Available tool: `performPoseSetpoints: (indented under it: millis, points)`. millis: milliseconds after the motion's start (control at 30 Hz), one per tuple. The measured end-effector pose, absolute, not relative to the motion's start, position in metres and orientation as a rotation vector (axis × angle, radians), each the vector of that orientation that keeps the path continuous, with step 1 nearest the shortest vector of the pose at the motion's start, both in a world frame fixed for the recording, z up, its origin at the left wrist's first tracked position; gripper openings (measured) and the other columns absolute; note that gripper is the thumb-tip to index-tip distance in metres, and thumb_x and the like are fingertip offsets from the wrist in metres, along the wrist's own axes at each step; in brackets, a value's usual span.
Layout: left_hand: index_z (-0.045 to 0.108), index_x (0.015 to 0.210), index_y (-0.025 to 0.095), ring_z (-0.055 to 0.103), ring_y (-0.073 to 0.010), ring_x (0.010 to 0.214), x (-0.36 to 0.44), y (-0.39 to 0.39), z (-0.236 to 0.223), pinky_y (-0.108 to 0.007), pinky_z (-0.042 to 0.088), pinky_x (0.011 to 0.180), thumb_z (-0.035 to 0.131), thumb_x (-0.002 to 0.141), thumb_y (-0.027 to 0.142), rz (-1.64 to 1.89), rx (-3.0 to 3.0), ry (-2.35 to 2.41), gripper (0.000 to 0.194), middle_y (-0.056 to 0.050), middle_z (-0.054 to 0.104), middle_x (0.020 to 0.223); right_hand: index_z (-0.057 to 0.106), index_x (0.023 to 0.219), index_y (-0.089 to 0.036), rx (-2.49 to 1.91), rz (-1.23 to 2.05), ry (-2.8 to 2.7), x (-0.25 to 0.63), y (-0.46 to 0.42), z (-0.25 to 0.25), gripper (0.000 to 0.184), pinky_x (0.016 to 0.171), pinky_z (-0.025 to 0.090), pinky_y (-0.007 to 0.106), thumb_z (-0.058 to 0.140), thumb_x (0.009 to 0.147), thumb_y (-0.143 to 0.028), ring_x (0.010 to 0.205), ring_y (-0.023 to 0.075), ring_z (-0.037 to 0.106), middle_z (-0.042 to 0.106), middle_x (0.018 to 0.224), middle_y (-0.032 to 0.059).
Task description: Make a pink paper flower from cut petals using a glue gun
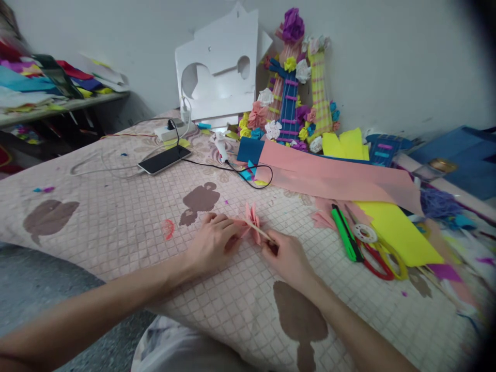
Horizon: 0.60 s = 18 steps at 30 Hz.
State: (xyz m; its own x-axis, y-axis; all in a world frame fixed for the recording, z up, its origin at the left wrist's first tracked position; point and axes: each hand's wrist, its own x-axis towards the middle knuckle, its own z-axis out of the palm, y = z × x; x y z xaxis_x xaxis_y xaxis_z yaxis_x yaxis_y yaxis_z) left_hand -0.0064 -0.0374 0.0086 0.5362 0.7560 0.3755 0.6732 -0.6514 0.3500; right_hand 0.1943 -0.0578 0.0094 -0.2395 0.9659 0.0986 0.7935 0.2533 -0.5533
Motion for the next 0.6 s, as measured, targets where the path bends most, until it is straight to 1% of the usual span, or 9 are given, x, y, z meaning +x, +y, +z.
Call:
performPoseSetpoints:
  millis: [100, 200, 267, 333, 400, 533, 600]
  points:
    - [0.056, 0.076, 0.018, 0.052, -0.0168, 0.076, -0.009, -0.036, 0.011, -0.034, 0.03, 0.073, 0.052, 0.084, 0.02, 0.764, 2.597, 1.247, 0.009, -0.001, 0.065, 0.076, 0.052, 0.075, -0.021, -1.575, 0.593, -2.105, 0.204, -0.06, 0.016, 0.011, 0.052, 0.03, 0.022, 0.049, 0.083, -0.026, 0.051, 0.01, 0.046, 0.05, 0.056, -0.0059]
    - [0.056, 0.074, 0.018, 0.052, -0.0166, 0.075, -0.01, -0.034, 0.011, -0.034, 0.03, 0.071, 0.053, 0.082, 0.018, 0.763, 2.582, 1.285, 0.009, 0.0, 0.064, 0.075, 0.052, 0.085, -0.022, -1.536, 0.6, -2.104, 0.216, -0.06, 0.021, 0.019, 0.052, 0.032, 0.023, 0.04, 0.092, -0.035, 0.052, 0.0108, 0.047, 0.047, 0.057, -0.0063]
    - [0.056, 0.074, 0.018, 0.053, -0.017, 0.076, -0.011, -0.033, 0.011, -0.033, 0.03, 0.071, 0.053, 0.081, 0.016, 0.761, 2.572, 1.316, 0.008, 0.0, 0.063, 0.074, 0.053, 0.09, -0.022, -1.478, 0.57, -2.13, 0.225, -0.058, 0.021, 0.021, 0.057, 0.037, 0.023, 0.036, 0.094, -0.033, 0.059, 0.0117, 0.052, 0.053, 0.065, -0.0043]
    - [0.056, 0.076, 0.018, 0.053, -0.0179, 0.078, -0.012, -0.033, 0.011, -0.033, 0.03, 0.071, 0.054, 0.08, 0.016, 0.75, 2.562, 1.34, 0.005, 0.0, 0.063, 0.076, 0.054, 0.089, -0.022, -1.419, 0.528, -2.17, 0.231, -0.055, 0.02, 0.019, 0.064, 0.041, 0.024, 0.037, 0.094, -0.029, 0.071, 0.0131, 0.057, 0.059, 0.078, -0.0011]
    - [0.056, 0.08, 0.019, 0.053, -0.0189, 0.081, -0.011, -0.032, 0.011, -0.034, 0.03, 0.071, 0.055, 0.08, 0.017, 0.745, 2.553, 1.35, 0.002, -0.001, 0.063, 0.079, 0.055, 0.088, -0.022, -1.397, 0.484, -2.214, 0.234, -0.052, 0.017, 0.018, 0.069, 0.044, 0.025, 0.038, 0.094, -0.026, 0.077, 0.0142, 0.058, 0.061, 0.084, 0.0011]
    - [0.056, 0.09, 0.019, 0.053, -0.0194, 0.088, -0.01, -0.032, 0.011, -0.034, 0.033, 0.075, 0.054, 0.083, 0.018, 0.799, 2.544, 1.289, 0.008, -0.003, 0.064, 0.09, 0.058, 0.093, -0.022, -1.419, 0.345, -2.286, 0.231, -0.053, 0.015, 0.021, 0.067, 0.045, 0.025, 0.037, 0.095, -0.026, 0.075, 0.0137, 0.06, 0.062, 0.089, 0.0021]
    - [0.056, 0.09, 0.019, 0.053, -0.0194, 0.088, -0.009, -0.032, 0.01, -0.034, 0.035, 0.076, 0.053, 0.084, 0.017, 0.829, 2.535, 1.269, 0.007, -0.003, 0.063, 0.092, 0.059, 0.096, -0.022, -1.428, 0.267, -2.301, 0.229, -0.055, 0.015, 0.023, 0.065, 0.045, 0.025, 0.036, 0.095, -0.027, 0.074, 0.0133, 0.061, 0.063, 0.09, 0.0021]
